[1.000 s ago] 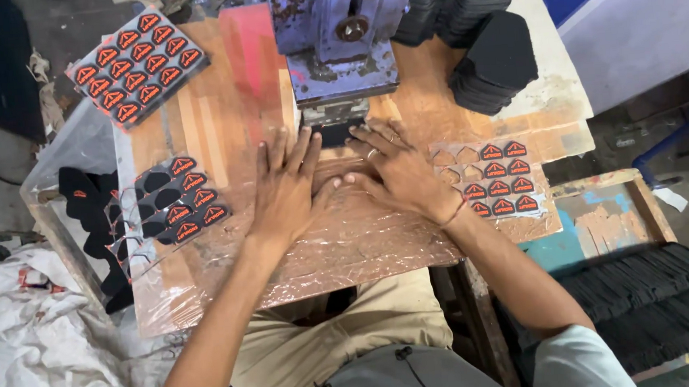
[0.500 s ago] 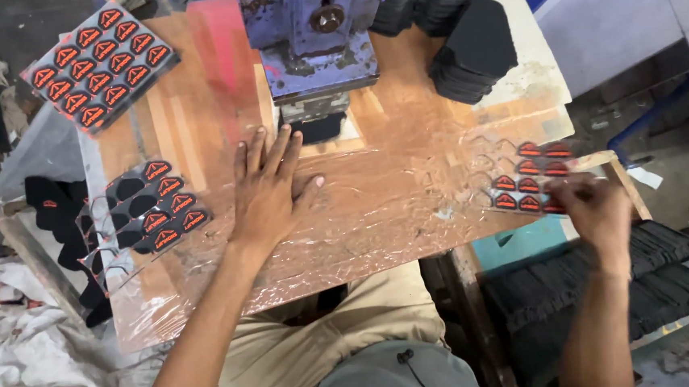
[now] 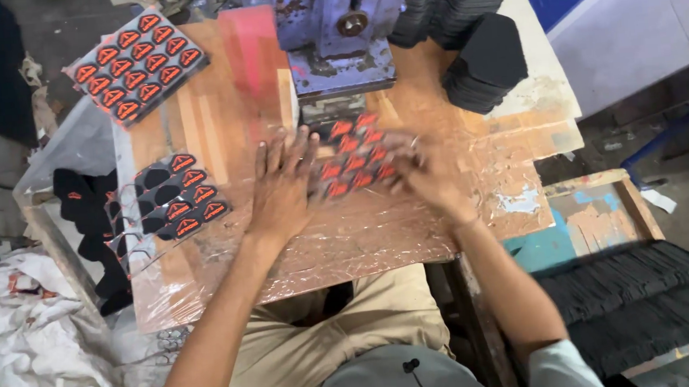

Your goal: The person repeatedly picks up black fabric items and places them under a heat press machine. They then place a sheet of orange and black labels onto the items and press down on the machine to apply the labels. The person removes the finished items and places them on a pile to the left.

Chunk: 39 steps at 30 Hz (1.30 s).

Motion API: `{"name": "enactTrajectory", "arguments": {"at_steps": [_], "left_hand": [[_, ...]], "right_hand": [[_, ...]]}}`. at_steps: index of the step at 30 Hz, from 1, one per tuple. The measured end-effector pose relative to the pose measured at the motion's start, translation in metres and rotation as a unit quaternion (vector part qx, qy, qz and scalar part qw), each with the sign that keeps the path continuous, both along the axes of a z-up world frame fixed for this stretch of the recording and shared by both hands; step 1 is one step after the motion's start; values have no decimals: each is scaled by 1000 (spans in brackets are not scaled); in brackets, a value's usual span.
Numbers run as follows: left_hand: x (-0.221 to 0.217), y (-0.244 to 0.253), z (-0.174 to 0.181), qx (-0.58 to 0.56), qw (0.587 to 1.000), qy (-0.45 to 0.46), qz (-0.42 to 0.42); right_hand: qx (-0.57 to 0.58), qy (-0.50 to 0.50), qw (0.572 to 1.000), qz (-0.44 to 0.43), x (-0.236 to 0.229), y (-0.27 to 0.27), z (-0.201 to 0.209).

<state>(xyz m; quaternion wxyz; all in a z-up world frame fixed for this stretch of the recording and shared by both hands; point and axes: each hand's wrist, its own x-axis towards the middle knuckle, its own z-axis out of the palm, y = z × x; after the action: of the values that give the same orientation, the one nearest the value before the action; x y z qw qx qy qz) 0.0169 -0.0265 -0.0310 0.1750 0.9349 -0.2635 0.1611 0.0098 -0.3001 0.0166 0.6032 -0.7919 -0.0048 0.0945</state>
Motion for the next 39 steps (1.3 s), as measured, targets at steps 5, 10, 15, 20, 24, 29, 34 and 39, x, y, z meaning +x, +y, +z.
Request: {"name": "enactTrajectory", "arguments": {"at_steps": [5,10,15,20,24,29,34,39], "left_hand": [[1,2,22,-64,997,47,-11],[0,7,18,-110,992,69,-7],[-2,4,22,-119,990,71,-10],[-1,4,24,-105,992,72,-3],[1,4,21,-94,993,69,-3],[0,2,19,-89,993,72,-7],[0,4,20,-89,994,69,-3],[-10,15,35,-75,996,48,-12]], "right_hand": [[53,-43,997,-20,71,-17,-33],[32,-57,996,-55,77,-8,-48],[17,-103,994,-42,69,-11,-48],[8,-86,995,-50,63,-6,-38],[21,-103,993,-47,66,-7,-40],[5,-96,995,-42,59,-7,-31],[1,-110,994,-28,62,-6,-32],[54,-104,993,-12,55,-25,-44]]}}
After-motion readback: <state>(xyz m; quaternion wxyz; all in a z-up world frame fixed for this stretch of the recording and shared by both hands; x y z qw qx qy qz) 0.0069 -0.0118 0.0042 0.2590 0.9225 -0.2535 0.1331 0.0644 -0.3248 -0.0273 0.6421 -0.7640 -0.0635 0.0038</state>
